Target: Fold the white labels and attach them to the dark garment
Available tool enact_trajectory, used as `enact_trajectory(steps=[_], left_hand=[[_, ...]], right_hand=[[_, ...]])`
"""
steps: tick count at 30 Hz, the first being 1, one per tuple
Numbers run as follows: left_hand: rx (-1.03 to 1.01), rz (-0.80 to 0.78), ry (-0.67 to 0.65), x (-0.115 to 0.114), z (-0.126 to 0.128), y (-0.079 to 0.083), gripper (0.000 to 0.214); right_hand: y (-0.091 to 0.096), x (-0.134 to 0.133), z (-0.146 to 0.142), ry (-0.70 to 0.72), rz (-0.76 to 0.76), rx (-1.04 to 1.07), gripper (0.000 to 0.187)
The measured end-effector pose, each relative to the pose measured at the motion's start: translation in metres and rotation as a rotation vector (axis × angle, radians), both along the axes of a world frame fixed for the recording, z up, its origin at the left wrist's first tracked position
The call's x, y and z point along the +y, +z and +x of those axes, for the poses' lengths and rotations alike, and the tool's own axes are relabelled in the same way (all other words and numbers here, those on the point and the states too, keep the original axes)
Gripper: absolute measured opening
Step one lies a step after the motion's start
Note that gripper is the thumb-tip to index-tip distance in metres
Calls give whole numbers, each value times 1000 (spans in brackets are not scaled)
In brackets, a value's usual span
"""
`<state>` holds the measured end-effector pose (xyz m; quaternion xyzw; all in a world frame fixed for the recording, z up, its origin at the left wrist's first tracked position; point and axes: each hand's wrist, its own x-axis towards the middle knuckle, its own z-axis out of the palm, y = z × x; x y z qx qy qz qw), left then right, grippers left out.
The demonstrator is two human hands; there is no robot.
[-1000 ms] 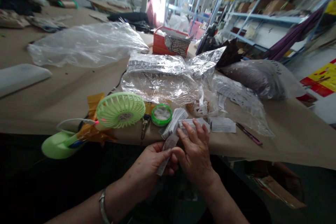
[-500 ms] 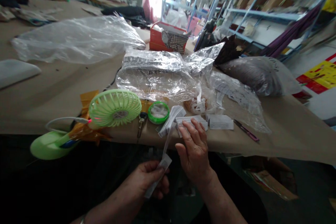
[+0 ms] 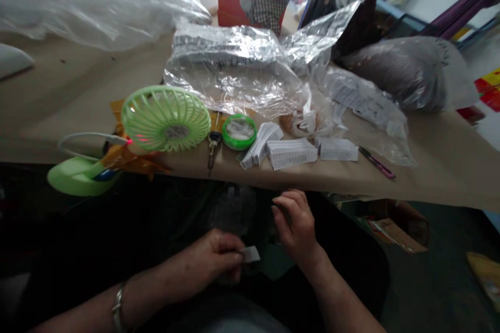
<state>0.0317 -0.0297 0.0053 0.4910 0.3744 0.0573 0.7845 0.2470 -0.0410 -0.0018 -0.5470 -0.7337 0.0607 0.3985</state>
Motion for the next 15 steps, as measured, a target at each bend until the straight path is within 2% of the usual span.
enact_trajectory(steps=[1, 3, 8, 11, 15], left_hand=[[44, 19, -61, -7, -9, -7, 18], [135, 19, -98, -20, -27, -20, 18], [268, -17, -21, -39, -50, -41, 21], [243, -57, 4, -38, -49, -45, 22], [104, -174, 100, -35, -44, -55, 23]], right_hand=[[-10, -5, 4, -12, -76, 31, 11], [-30, -13, 14, -13, -208, 33, 9], [-60, -12, 29, -9, -451, -75, 20], [-72, 3, 17, 47, -597, -164, 21], [-99, 40, -22, 155, -856, -365, 20]])
